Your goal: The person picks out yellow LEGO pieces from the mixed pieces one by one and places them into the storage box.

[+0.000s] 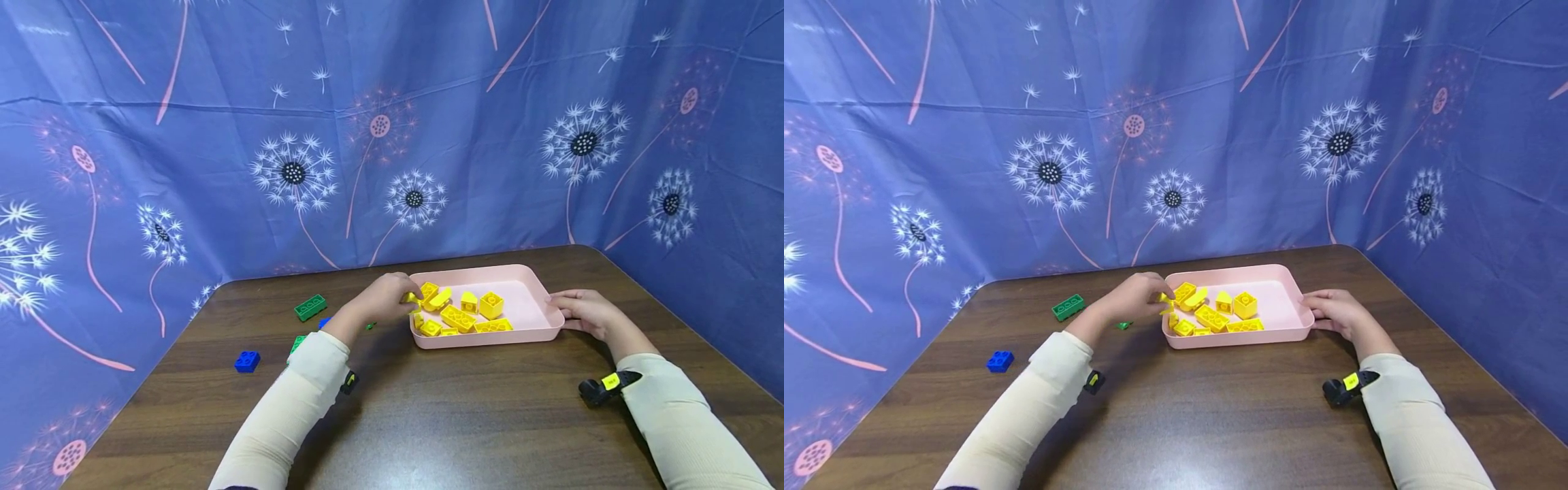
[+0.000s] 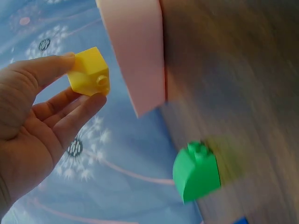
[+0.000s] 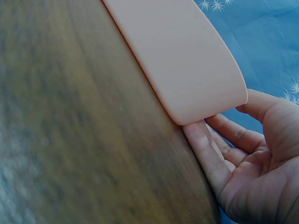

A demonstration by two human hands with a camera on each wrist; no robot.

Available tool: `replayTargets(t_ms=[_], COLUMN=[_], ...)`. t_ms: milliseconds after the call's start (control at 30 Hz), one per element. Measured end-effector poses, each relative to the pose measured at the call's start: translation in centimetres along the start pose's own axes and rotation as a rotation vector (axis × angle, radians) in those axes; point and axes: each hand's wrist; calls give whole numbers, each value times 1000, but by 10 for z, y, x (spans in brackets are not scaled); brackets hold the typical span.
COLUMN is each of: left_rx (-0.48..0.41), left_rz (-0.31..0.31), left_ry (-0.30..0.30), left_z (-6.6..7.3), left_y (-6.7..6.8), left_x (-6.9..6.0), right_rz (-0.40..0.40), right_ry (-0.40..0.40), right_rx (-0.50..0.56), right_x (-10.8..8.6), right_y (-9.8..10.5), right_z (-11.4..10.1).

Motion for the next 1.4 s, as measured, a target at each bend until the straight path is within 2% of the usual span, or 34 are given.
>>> replayTargets(t_ms=[100, 267, 467, 600, 767, 1133, 1400], left_rx=[10, 87, 166, 152, 127, 113, 114], left_rz=[-40, -92, -183, -221, -222, -225, -222], left_ry=[-11, -31, -29, -24, -14, 17, 67], left_z=[7, 15, 22, 28, 33, 33, 30], left_y=[-5, -17, -27, -30, -34, -34, -26], left_x=[11, 30, 48, 59, 69, 70, 59], right_rz=[-3, -13, -13, 5, 17, 6, 12], right_ry=[-1, 3, 4, -7, -20, -18, -25], right_rx=[-5, 5, 18, -7, -32, -35, -45], right_x=[0, 1, 1, 0, 0, 3, 1], right_y=[0, 1, 2, 1, 0, 1, 0], right_z=[-1, 0, 1, 0, -1, -1, -2])
Point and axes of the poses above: each hand's wrist, its own x-axis towards the middle knuckle, its own y-axis out of the back of the hand, z = x × y, and after that the axes turned 2 degrees about x, right-handed
